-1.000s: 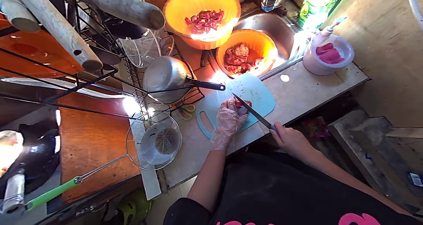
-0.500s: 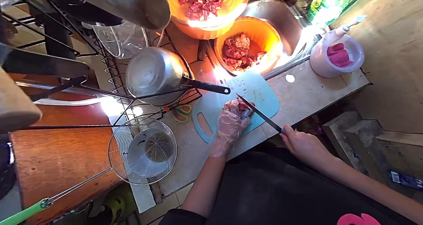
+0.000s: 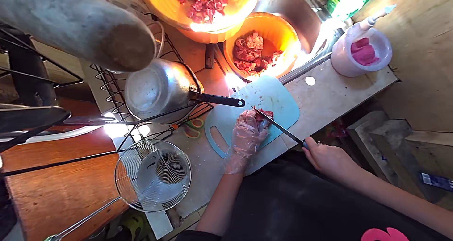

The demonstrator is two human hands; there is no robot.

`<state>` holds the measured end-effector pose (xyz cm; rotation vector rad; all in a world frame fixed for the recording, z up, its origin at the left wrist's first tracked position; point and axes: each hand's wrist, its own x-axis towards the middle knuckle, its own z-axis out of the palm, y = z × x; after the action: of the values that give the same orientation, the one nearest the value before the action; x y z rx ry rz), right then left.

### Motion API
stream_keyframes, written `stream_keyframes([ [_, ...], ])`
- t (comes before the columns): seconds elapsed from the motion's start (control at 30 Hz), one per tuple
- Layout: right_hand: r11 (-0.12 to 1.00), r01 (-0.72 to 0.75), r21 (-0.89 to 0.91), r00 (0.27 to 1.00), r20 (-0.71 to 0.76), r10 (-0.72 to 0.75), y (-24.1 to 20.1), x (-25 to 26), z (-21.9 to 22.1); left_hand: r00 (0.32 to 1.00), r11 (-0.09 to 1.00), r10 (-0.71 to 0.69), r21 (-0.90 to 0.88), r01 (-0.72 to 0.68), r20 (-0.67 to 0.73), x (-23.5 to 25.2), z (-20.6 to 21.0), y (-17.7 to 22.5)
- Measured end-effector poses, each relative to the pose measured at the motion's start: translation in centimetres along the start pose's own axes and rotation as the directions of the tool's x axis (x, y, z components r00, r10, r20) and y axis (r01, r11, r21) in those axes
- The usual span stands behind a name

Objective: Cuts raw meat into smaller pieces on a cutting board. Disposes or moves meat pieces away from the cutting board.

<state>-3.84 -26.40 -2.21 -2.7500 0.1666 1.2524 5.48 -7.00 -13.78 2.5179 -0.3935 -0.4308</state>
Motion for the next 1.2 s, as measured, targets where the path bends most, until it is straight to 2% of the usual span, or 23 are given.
stream_keyframes([
  [0.1, 0.997, -0.071, 0.018, 0.992, 0.102, 0.069, -1.3, 0.8, -0.6, 0.999, 0.999, 0.023, -0.024, -0.024, -0.038, 0.0, 0.1, 0.0],
  [0.23, 0.995, -0.063, 0.074, 0.979, 0.199, 0.047, -1.3, 2.0, -0.8, 0.996, 0.999, 0.049, -0.016, -0.050, -0.073, -0.2, 0.2, -0.1],
  [0.37, 0.983, 0.004, 0.184, 0.991, 0.131, -0.028, -2.9, 5.3, -1.4, 0.989, 0.995, 0.096, 0.010, -0.096, -0.110, -0.1, 0.6, -0.1],
  [0.5, 0.991, 0.018, 0.134, 0.995, 0.095, -0.031, -6.3, 9.4, -2.4, 0.992, 0.995, 0.093, 0.053, -0.089, -0.084, -0.1, 0.9, -0.3],
  [0.6, 0.988, 0.008, 0.156, 0.993, 0.118, -0.027, -4.8, 7.7, -1.2, 0.997, 0.996, 0.048, 0.077, -0.044, -0.059, -0.4, 0.7, 0.2],
  [0.73, 0.984, -0.046, 0.173, 0.980, 0.197, 0.011, -0.7, 3.2, 1.6, 0.967, 0.991, 0.135, 0.031, -0.131, -0.217, -0.6, 1.7, -0.1],
  [0.8, 0.984, -0.037, 0.172, 0.978, 0.207, 0.000, -1.0, 3.8, 1.8, 0.962, 0.987, 0.155, 0.006, -0.158, -0.224, -0.6, 1.9, -0.4],
  [0.9, 0.983, 0.022, 0.185, 0.994, 0.102, -0.041, -2.4, 6.6, 1.3, 0.959, 0.985, 0.170, 0.009, -0.173, -0.226, -0.4, 1.7, -0.5],
  [1.0, 0.991, 0.013, 0.131, 0.996, 0.083, -0.024, -4.4, 8.7, 0.7, 0.955, 0.985, 0.175, 0.032, -0.172, -0.238, -0.7, 2.1, -0.8],
  [1.1, 0.988, 0.021, 0.152, 0.999, 0.028, -0.025, -3.3, 7.5, 2.0, 0.954, 0.991, 0.131, 0.028, -0.128, -0.271, -0.4, 2.1, -0.8],
  [1.2, 0.987, -0.016, 0.158, 0.990, 0.141, -0.007, -0.7, 4.6, 2.8, 0.958, 0.995, 0.092, 0.070, -0.076, -0.270, -0.5, 1.4, -1.2],
])
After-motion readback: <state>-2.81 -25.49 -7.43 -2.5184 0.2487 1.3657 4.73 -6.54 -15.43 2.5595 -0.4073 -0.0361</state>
